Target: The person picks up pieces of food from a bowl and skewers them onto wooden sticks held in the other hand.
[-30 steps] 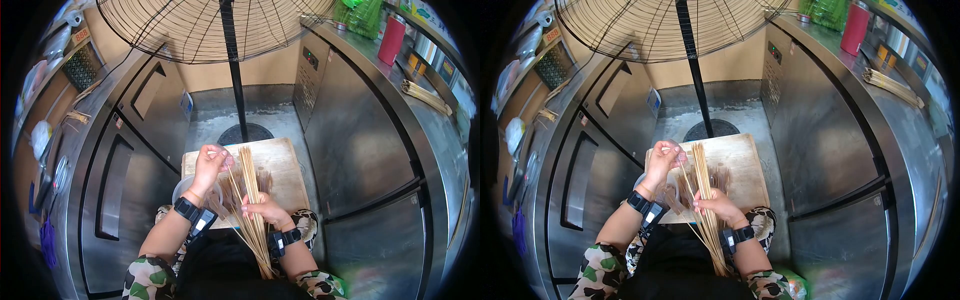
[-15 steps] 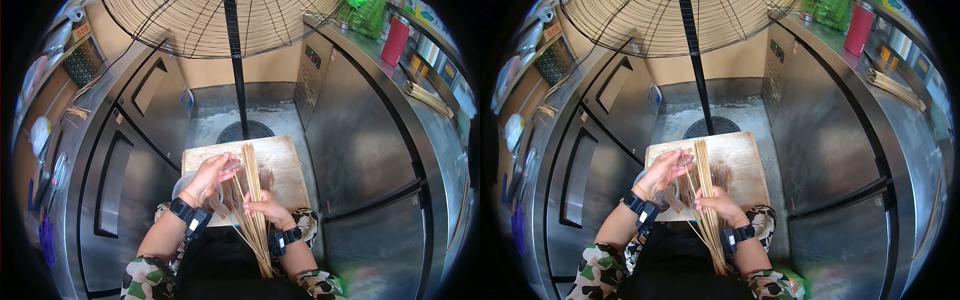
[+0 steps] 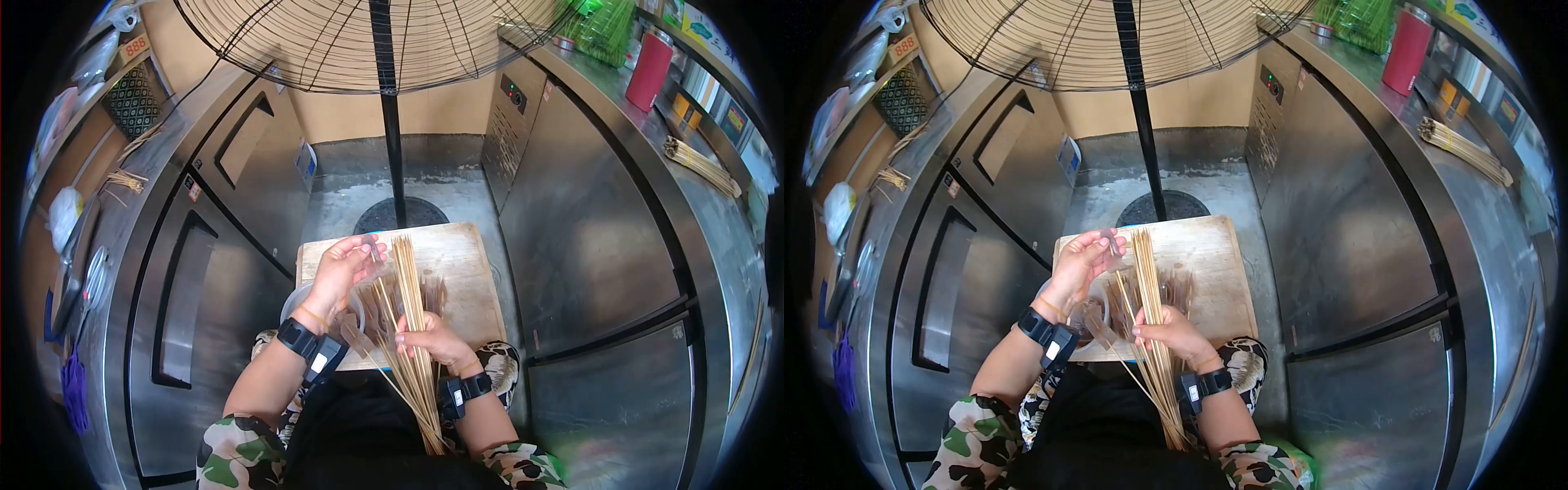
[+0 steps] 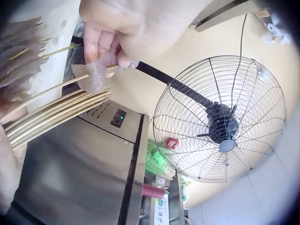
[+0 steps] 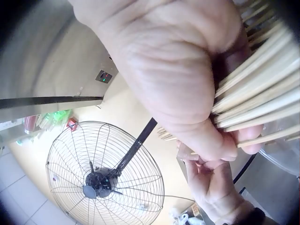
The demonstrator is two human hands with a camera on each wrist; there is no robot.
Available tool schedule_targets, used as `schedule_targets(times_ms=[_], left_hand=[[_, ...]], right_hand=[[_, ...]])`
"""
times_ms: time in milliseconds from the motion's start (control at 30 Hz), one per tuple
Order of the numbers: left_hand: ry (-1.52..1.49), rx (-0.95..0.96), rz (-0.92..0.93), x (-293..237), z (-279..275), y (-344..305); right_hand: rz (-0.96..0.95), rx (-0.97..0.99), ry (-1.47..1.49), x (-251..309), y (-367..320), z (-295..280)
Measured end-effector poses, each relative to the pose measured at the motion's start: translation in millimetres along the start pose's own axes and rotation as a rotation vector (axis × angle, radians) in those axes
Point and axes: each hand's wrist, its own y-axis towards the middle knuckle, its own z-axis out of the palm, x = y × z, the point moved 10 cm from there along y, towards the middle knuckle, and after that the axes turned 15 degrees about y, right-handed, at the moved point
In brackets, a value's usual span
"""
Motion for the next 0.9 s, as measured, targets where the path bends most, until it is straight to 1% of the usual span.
schedule_targets(times_ms=[67, 167, 267, 300, 400, 500, 600, 700, 800, 833, 900], left_hand=[[0.074, 0.015, 0.088, -3.8, 2.2, -0.9], [0.239, -0.046, 0.231, -11.2, 4.1, -5.1], [0.259, -0.060, 0.263, -1.0, 17.7, -15.8], [0.182, -0.023, 0.252, -1.0, 22.8, -20.3], [-0.069, -0.127, 0.172, -1.9, 18.2, -34.6], [0.137, -0.079, 0.245, 10.4, 19.7, -33.3], [0.360, -0.151, 0.253, 5.8, 15.6, -35.6], [0.928, -0.168, 0.438, -23.4, 33.2, -54.0], [1.295, -0.046, 0.666, -24.3, 62.8, -78.3], [1.348, 0.022, 0.632, -16.9, 66.2, -81.2], [1.319, 0.053, 0.640, -9.8, 68.2, -86.3]], right_hand=[[0.003, -0.007, 0.009, -2.2, 0.7, -2.6], [-0.002, -0.017, 0.024, -2.1, 0.4, -3.9], [-0.029, -0.037, 0.023, -1.1, 0.0, -7.4], [-0.040, -0.045, 0.020, -0.3, -0.2, -9.0], [-0.062, -0.069, 0.029, 1.3, -1.9, -11.6], [-0.076, -0.097, 0.039, 0.3, -1.6, -15.0], [-0.080, -0.093, 0.042, -2.1, 0.2, -17.8], [-0.086, -0.105, 0.040, 0.5, -0.7, -18.2], [-0.107, -0.154, 0.041, -0.1, -0.5, -26.2], [-0.101, -0.150, 0.026, -2.8, 0.9, -28.8], [-0.109, -0.157, -0.004, -3.7, 2.3, -30.4]])
